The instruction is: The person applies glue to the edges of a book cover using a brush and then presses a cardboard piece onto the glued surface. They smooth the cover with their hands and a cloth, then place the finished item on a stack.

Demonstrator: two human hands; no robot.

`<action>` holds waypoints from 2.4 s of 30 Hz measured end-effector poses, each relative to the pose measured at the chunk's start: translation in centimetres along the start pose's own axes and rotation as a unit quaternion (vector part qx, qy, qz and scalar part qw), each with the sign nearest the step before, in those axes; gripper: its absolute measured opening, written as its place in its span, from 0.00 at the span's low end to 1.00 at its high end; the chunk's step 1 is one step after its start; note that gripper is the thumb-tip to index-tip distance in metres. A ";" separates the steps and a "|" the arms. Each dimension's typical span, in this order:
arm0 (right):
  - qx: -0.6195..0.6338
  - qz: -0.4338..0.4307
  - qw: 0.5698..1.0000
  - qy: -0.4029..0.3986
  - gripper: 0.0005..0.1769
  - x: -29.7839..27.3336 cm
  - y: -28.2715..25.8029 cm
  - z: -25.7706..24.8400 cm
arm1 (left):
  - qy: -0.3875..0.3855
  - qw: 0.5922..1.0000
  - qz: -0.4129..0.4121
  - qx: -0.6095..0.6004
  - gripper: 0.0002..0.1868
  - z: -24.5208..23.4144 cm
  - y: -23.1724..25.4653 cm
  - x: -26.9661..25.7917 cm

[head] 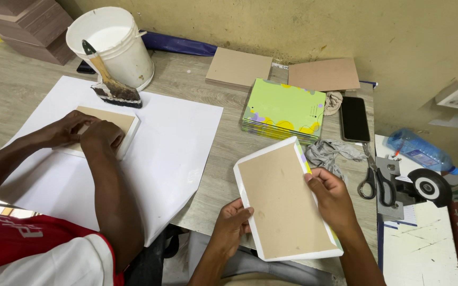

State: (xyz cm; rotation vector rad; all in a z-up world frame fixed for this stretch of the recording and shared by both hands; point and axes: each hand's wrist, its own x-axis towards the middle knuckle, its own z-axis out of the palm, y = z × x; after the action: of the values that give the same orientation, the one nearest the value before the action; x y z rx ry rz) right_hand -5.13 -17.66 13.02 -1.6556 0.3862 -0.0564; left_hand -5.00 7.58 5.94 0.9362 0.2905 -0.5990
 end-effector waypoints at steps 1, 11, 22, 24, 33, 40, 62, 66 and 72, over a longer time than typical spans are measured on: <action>0.000 -0.001 1.000 -0.001 0.15 0.1 0.4 0.2 | 0.000 1.000 0.002 0.000 0.21 0.3 0.4 -0.1; -0.154 -0.139 0.957 0.201 0.29 -2.7 6.7 0.6 | -0.051 0.895 0.081 0.436 0.14 -1.2 5.0 -1.9; -0.676 -0.171 0.685 -0.213 0.29 3.4 1.8 3.0 | -0.127 0.592 0.090 0.791 0.21 4.0 8.1 4.7; -0.643 -0.052 0.733 -0.215 0.25 3.3 0.6 2.9 | -0.084 0.599 0.080 0.792 0.17 2.9 7.7 6.3; -0.578 0.023 0.796 -0.180 0.32 3.2 1.9 0.2 | -0.079 0.652 0.077 0.750 0.21 -1.6 5.6 8.2; -0.545 -0.027 0.825 -0.148 0.34 7.1 6.0 -0.2 | -0.037 0.622 0.162 0.765 0.15 -2.2 6.5 13.4; -0.544 -0.082 0.824 0.134 0.28 3.4 12.9 -6.0 | -0.123 0.545 0.424 0.712 0.31 2.6 -3.2 9.8; -0.410 -0.130 0.901 0.060 0.18 7.2 11.1 -6.0 | -0.146 0.540 0.448 0.698 0.26 2.3 -3.3 9.9; -0.280 -0.076 0.946 -0.148 0.21 8.0 7.8 1.9 | -0.108 0.563 0.482 0.662 0.20 3.1 -2.8 9.6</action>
State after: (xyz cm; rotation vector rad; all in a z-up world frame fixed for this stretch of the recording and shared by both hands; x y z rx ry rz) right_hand 1.25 -18.67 3.69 -2.2150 0.0384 0.2045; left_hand 0.94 0.40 1.20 2.1983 -1.0840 0.2784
